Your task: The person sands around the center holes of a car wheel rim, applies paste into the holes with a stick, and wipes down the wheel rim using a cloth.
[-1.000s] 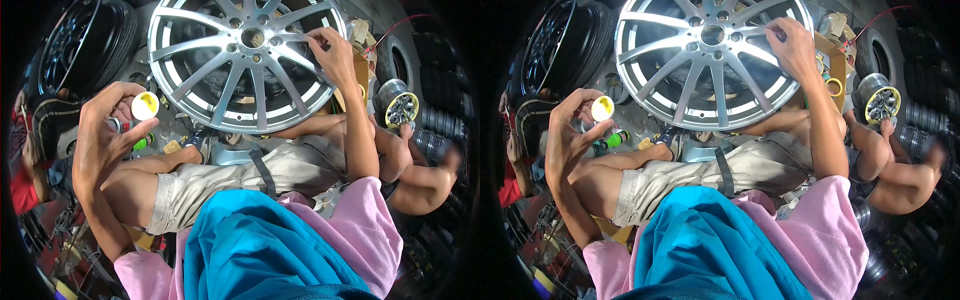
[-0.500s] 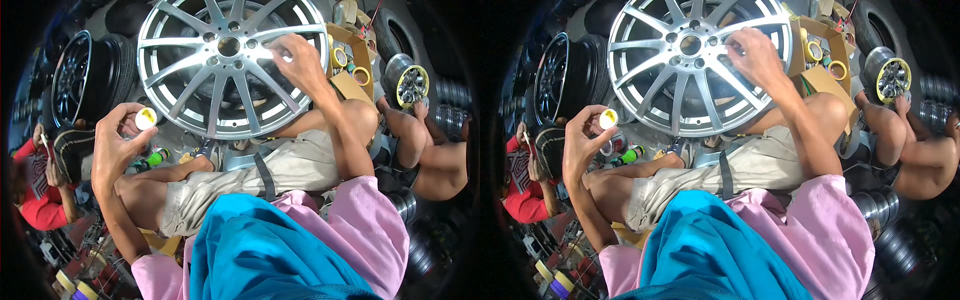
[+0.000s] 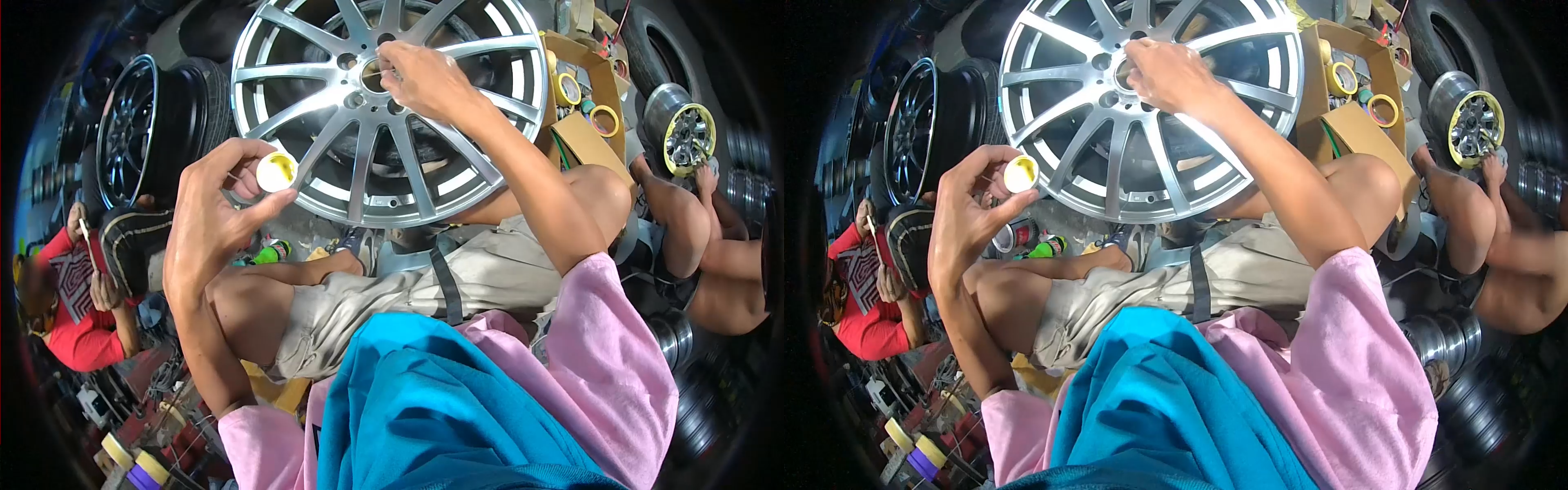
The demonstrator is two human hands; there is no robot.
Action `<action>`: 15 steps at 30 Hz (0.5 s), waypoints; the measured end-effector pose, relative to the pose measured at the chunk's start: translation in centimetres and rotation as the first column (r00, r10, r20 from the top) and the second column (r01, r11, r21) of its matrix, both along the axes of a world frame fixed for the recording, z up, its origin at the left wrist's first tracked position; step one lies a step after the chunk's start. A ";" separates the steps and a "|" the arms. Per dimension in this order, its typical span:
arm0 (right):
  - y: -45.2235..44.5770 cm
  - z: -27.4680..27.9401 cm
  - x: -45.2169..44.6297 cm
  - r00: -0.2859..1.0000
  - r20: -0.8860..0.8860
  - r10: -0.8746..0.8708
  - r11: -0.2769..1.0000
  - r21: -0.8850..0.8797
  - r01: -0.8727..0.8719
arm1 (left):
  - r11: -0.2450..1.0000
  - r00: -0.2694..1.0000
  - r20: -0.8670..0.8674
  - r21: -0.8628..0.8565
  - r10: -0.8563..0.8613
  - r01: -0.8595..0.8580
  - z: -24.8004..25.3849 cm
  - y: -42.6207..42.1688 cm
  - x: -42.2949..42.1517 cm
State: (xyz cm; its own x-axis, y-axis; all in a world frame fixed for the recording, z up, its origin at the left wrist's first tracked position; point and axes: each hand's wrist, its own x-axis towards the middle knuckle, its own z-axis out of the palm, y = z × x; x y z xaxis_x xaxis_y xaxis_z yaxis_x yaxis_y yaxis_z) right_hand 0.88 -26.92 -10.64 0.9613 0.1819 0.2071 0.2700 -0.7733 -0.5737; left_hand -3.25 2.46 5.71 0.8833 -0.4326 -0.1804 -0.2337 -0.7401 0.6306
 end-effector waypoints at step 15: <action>-1.6 -0.5 -6.1 0.998 0.042 -0.043 0.998 0.044 0.041 | 0.999 0.996 0.081 0.007 -0.040 0.040 -0.4 1.8 0.0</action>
State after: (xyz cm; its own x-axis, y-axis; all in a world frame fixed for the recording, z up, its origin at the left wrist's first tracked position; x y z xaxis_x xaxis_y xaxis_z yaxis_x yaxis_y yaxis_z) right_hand -5.21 -28.48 -11.16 0.9579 0.1320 0.2548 0.2630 -0.7592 -0.5953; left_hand -3.22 4.28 5.31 0.8771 -0.4673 -0.1113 -0.3135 -0.7324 0.6044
